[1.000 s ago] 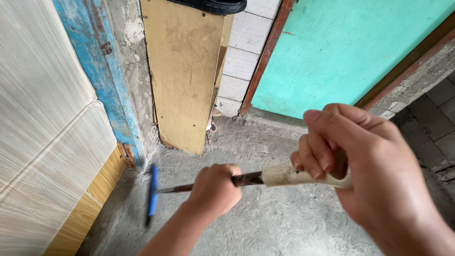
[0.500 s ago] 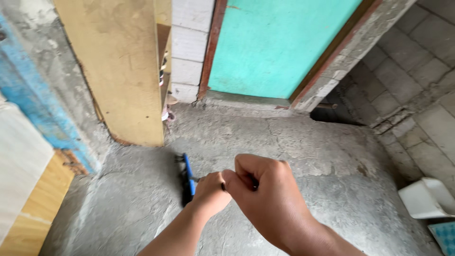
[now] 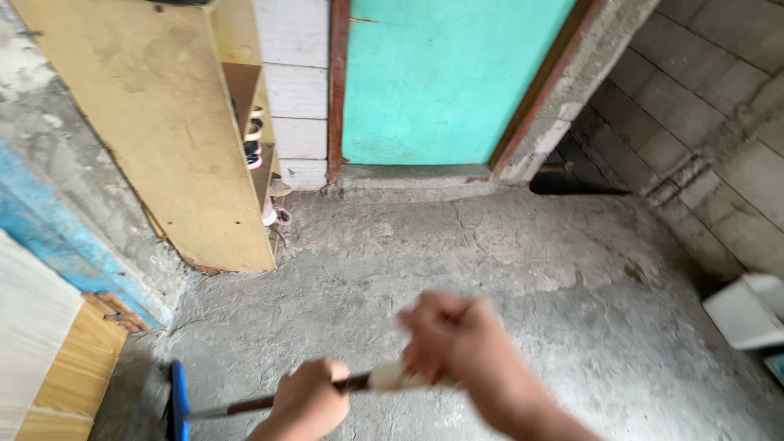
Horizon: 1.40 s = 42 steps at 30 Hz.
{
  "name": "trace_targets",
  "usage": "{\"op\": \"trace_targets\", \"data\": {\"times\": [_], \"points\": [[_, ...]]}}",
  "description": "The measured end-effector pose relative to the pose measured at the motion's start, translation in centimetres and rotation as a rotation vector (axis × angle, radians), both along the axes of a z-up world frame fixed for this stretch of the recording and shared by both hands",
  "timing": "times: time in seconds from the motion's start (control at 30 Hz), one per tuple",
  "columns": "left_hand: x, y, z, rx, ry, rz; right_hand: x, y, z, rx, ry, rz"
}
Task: The person sweeps a concrete floor using a broom, moving dirt and debris through a doorway, and then arranges shoes on a wooden rack.
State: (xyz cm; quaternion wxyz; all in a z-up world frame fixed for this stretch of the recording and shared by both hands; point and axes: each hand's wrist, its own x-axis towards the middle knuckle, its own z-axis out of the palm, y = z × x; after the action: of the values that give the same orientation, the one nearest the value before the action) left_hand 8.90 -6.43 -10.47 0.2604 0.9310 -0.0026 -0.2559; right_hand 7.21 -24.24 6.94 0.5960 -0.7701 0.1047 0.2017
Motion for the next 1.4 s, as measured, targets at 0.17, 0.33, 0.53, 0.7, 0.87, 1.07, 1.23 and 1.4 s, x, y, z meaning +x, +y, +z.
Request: {"op": "trace_targets", "data": {"times": [0.17,0.33,0.53,0.7,0.87,1.07,1.23,1.4], "points": [[-1.1,-8.1,-1.1,-0.016,0.051,-0.176,-3.3,-4.2,0.8,-0.309,0.03,0.056],[1.4,-20.2,3.1,-0.286,0.071,-0.1,-4.5,-11.2,3.9,-0.786,-0.409,0.226],[2.0,-29.4,9.5,-0.386,-0.397,-0.152,-3.8,-23.3,11.8,-0.06,-0.487,-0.198],[-1.1,-29.2,7.8,-0.287,-0.18,-0.031,-5.0,-29.7,8.9,-0.031,-0.856,0.141],[-7.2,-23.9,-0.5,-0.078,-0.123,-0.012,-8.0,-25.5,-2.3,0.183,-0.286,0.068],[-8.6,-28.2,-0.7,-0.062,0.102,-0.135,-10.0,-24.8,1.3,-0.334,-0.033,0.111],[-4.8,-34.6,2.0,-0.238,-0.122,-0.149,-8.9,-26.0,6.7,-0.585,-0.211,0.077],[-2.4,-37.0,7.1,-0.335,-0.285,-0.163,-7.4,-28.4,10.7,-0.28,-0.241,-0.336]]}}
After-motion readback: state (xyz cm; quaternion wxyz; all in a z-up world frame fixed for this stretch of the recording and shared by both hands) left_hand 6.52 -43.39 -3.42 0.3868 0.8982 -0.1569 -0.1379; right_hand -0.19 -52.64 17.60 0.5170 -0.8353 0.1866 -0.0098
